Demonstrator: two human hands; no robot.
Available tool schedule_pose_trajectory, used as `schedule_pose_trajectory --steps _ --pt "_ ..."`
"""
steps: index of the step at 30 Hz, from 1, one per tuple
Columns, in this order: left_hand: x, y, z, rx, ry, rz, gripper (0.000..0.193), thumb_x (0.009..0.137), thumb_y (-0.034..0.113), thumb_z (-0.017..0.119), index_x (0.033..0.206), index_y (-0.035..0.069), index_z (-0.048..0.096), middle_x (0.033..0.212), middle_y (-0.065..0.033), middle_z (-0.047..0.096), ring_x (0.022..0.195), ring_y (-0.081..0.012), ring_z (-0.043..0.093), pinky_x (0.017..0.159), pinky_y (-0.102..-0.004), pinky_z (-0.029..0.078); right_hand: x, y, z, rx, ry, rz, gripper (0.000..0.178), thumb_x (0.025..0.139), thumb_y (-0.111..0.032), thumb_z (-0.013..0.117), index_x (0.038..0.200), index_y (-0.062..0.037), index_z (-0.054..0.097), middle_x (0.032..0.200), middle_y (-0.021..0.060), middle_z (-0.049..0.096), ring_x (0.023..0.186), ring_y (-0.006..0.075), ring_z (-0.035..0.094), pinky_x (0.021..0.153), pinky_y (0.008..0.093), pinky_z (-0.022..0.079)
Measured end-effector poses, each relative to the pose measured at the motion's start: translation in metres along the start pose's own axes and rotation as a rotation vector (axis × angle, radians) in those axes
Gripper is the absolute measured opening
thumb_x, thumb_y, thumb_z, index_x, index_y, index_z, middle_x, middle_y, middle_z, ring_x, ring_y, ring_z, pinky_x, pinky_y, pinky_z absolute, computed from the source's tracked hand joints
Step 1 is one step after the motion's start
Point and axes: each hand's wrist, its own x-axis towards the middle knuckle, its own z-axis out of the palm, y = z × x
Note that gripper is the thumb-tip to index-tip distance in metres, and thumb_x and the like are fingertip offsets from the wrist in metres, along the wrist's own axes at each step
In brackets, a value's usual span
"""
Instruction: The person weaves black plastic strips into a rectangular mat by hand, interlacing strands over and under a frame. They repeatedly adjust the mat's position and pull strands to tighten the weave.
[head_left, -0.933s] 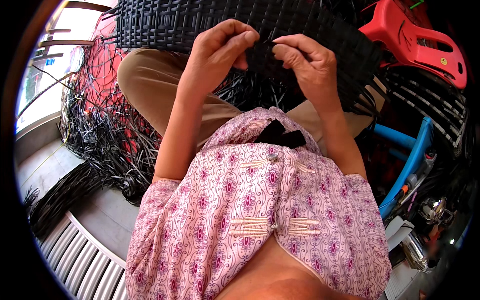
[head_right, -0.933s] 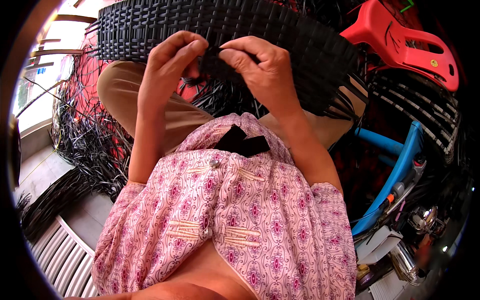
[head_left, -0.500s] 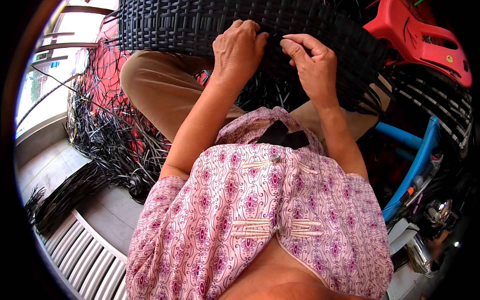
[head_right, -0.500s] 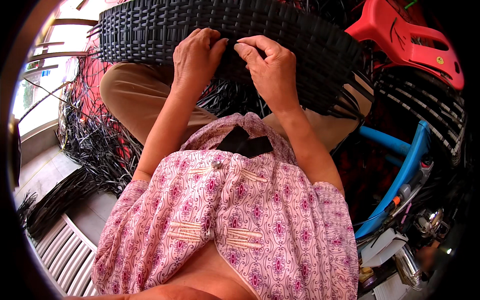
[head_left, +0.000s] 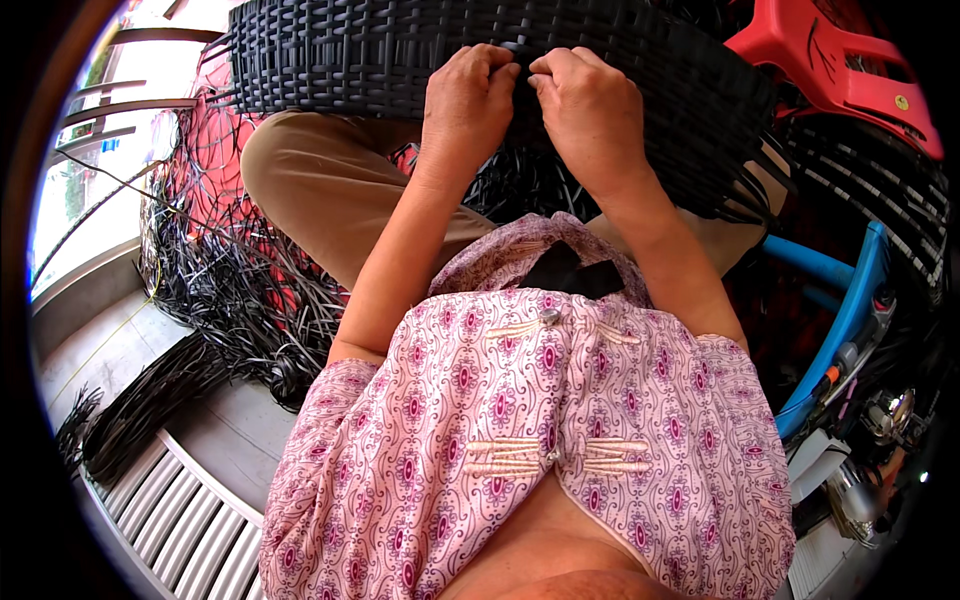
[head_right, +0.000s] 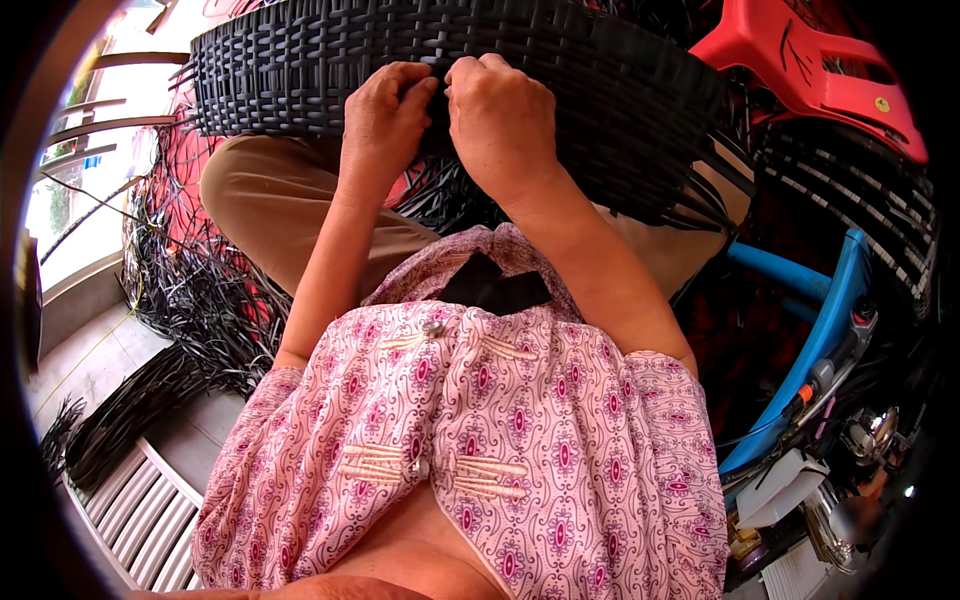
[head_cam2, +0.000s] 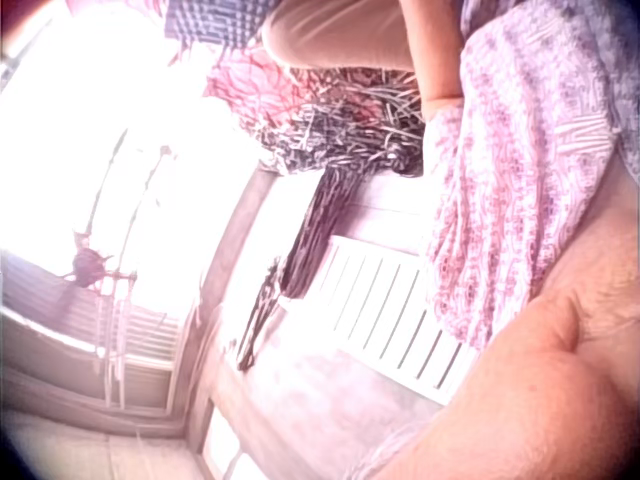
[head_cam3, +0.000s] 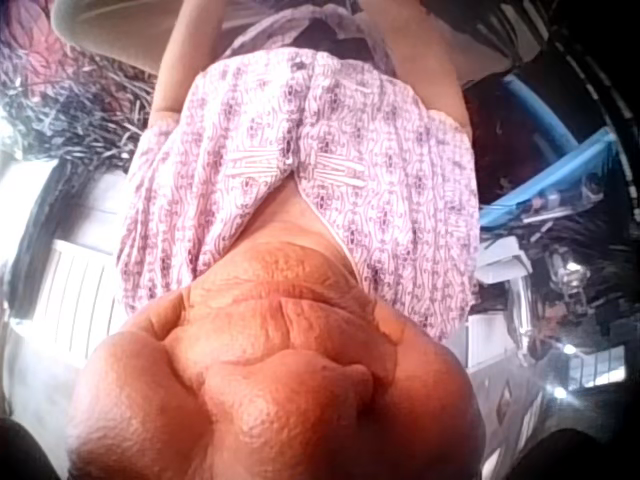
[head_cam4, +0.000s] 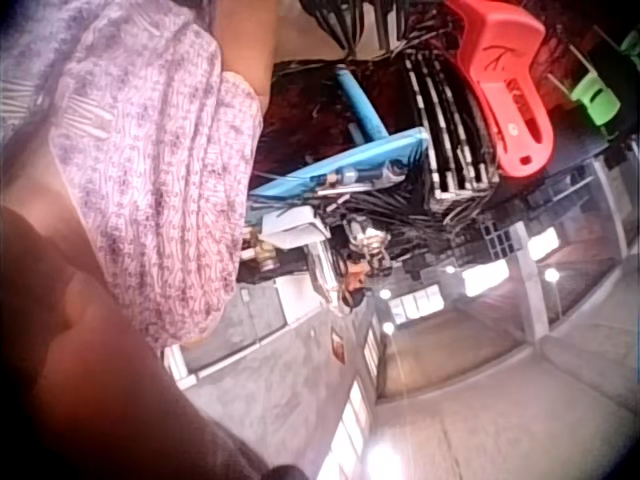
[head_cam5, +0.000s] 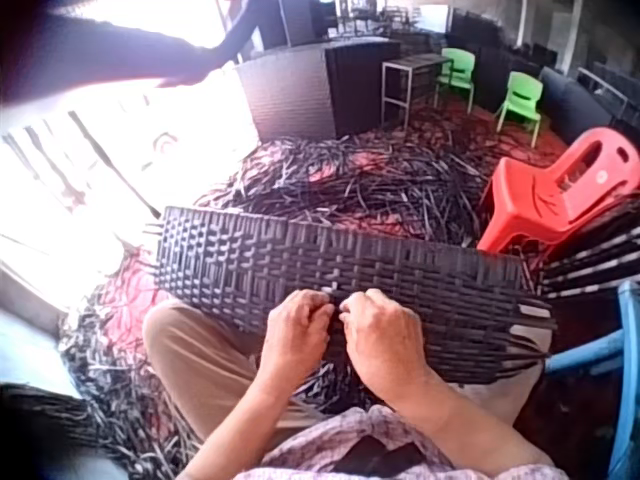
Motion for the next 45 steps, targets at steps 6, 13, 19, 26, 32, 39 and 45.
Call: schedule_pose_trajectory --steps 6,13,19,26,32,39,45 --pt "0.001 0.002 -0.006 0.077 -0.023 0.097 0.022 0.092 0.014 0.066 0.106 -0.002 0.071 0.101 -0.0175 0.072 0.09 -0.029 0.071 0.081 -0.0365 0.055 0.006 0.003 0.013 -0.053 0.013 -0.086 0.005 0.087 -0.011 0.069 0.088 -0.0062 0.069 0.082 0.0126 0.069 0.074 0.0333 0.071 0.066 0.0434 0.056" --pt "0.012 -0.01 -0.023 -0.061 -0.232 0.031 0.021 0.093 0.013 0.069 0.109 -0.002 0.07 0.091 -0.0087 0.071 0.067 -0.0125 0.066 0.062 -0.0272 0.055 0.009 0.006 0.012 0.015 0.01 -0.102 0.009 0.086 -0.014 0.074 0.091 -0.008 0.071 0.083 0.0095 0.072 0.077 0.0299 0.072 0.066 0.0411 0.056" --pt "0.011 -0.005 -0.027 -0.31 -0.228 -0.21 0.018 0.093 0.013 0.07 0.104 0.0 0.072 0.082 -0.0012 0.069 0.067 -0.007 0.063 0.063 -0.0236 0.053 0.004 0.002 0.01 0.074 0.037 -0.086 0.018 0.081 -0.013 0.079 0.096 -0.0094 0.069 0.085 0.0081 0.072 0.079 0.0285 0.071 0.068 0.0405 0.056" --pt "0.002 0.006 -0.034 -0.352 -0.048 -0.258 0.017 0.094 0.013 0.067 0.099 -0.003 0.069 0.08 -0.0082 0.071 0.065 -0.0118 0.069 0.059 -0.0255 0.053 0.0 -0.008 0.011 0.026 0.025 -0.135 0.032 0.079 -0.015 0.08 0.107 -0.008 0.065 0.101 0.0091 0.068 0.095 0.0292 0.068 0.079 0.0402 0.055" --pt "-0.02 0.017 -0.108 -0.434 0.089 -0.259 0.008 0.098 0.011 0.065 0.099 0.002 0.067 0.081 0.0038 0.061 0.066 -0.0034 0.051 0.059 -0.0186 0.04 0.006 -0.011 0.01 0.235 0.144 -0.243 0.037 0.083 -0.021 0.079 0.115 -0.0079 0.066 0.113 0.0097 0.065 0.104 0.0307 0.064 0.091 0.0405 0.052" --pt "-0.035 0.056 -0.127 -0.511 0.093 -0.202 0.007 0.096 0.008 0.067 0.095 0.001 0.067 0.078 0.0032 0.062 0.062 -0.0001 0.05 0.055 -0.0164 0.04 0.02 -0.041 0.003 0.613 -0.087 -0.374 0.026 0.091 -0.03 0.072 0.105 -0.0086 0.073 0.095 0.0092 0.071 0.091 0.0267 0.069 0.082 0.0379 0.053" --pt "-0.005 0.003 -0.084 -0.442 0.061 -0.294 0.015 0.095 0.014 0.07 0.101 0.0 0.072 0.079 -0.0004 0.068 0.066 -0.0047 0.063 0.053 -0.0208 0.046 0.008 -0.021 -0.004 0.659 -0.044 -0.023 0.011 0.089 -0.009 0.075 0.094 -0.0002 0.074 0.083 0.0105 0.073 0.073 0.0197 0.07 0.067 0.0296 0.054"
